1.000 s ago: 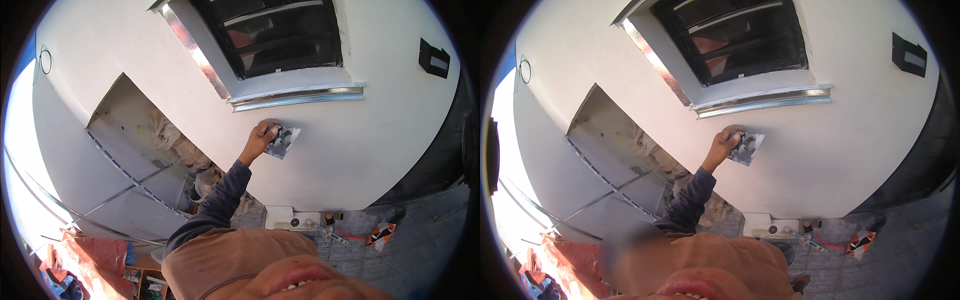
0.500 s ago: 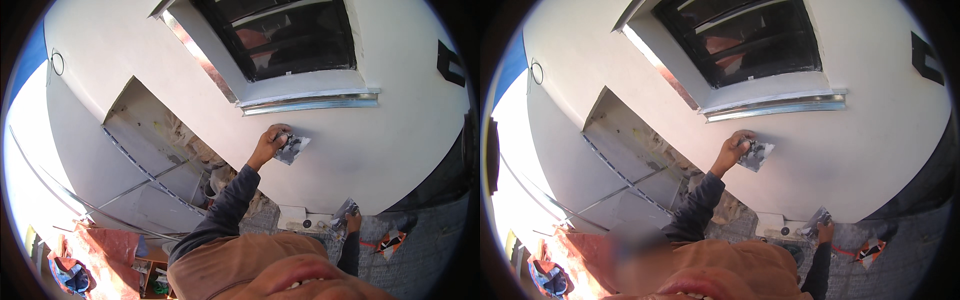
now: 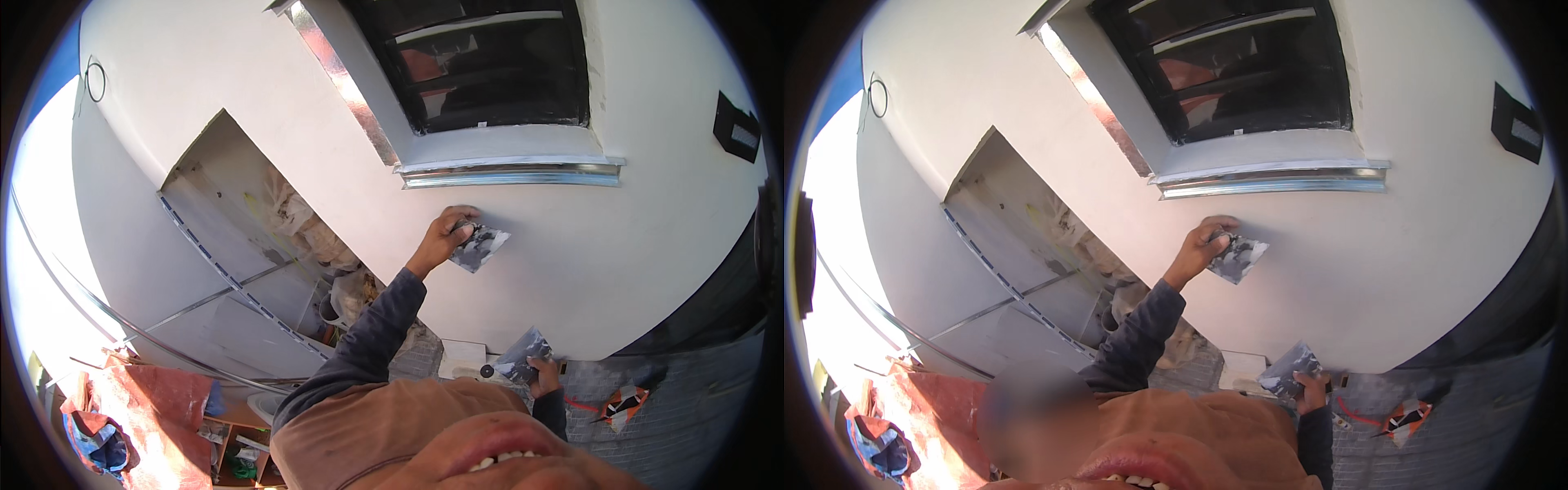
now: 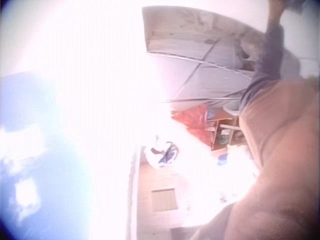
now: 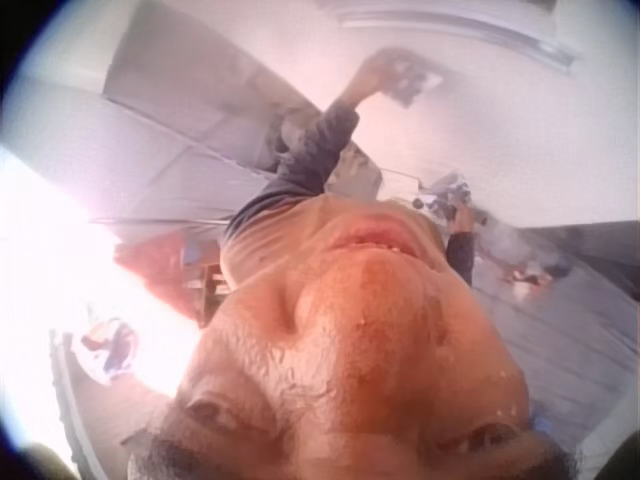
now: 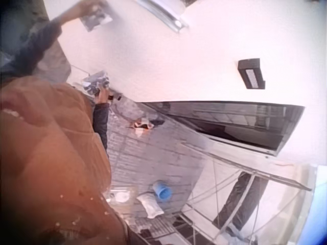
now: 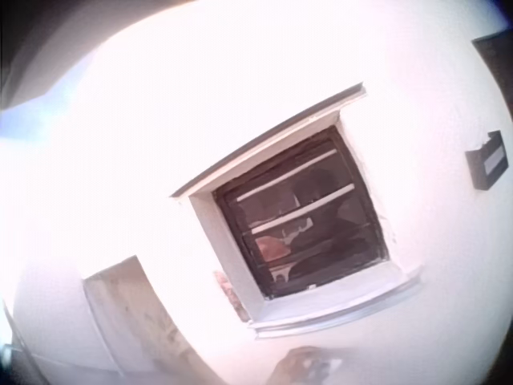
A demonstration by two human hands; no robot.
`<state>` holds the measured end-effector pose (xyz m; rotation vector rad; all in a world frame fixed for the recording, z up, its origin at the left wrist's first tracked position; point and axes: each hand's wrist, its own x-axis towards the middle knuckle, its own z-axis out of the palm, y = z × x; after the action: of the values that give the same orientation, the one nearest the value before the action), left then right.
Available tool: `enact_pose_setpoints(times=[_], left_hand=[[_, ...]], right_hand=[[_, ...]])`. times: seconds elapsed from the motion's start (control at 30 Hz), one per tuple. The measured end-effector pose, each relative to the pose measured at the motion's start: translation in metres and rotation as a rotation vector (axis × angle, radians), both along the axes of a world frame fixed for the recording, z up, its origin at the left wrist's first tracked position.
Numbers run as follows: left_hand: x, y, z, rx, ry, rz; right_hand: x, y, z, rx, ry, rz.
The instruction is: The person applies white wall compound to the window frame and surrounding wall using a putty knife and a larger trowel. They repeatedly scoop compound from a board on the floor and smooth it along the frame edges, occasionally using a spirit level to check alignment.
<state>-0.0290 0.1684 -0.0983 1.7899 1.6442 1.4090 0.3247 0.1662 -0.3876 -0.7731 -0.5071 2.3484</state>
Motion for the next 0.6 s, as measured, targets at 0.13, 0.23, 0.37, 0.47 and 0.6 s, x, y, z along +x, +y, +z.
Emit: enact_pose_setpoints(times=[0.13, 0.23, 0.37, 0.47, 0.6], left_hand=[[0.005, -0.003, 0.001, 0.005, -0.065, 0.035], [0.006, -0.007, 0.000, -0.013, -0.203, -0.012], [-0.004, -0.026, 0.001, -0.052, -0.370, -0.105], [-0.011, -0.041, -0.005, 0.036, -0.613, -0.103], [-0.012, -0.056, -0.047, 0.047, -0.999, -0.110]], right_hand=[[-0.011, -0.005, 0.081, 0.140, 0.043, -0.011], [-0.016, -0.007, 0.125, 0.287, 0.042, -0.050], [-0.014, -0.012, 0.158, 0.394, -0.042, -0.146], [-0.015, -0.012, 0.155, 0.438, -0.077, -0.190], [-0.016, 0.003, 0.092, 0.409, -0.226, -0.118]])
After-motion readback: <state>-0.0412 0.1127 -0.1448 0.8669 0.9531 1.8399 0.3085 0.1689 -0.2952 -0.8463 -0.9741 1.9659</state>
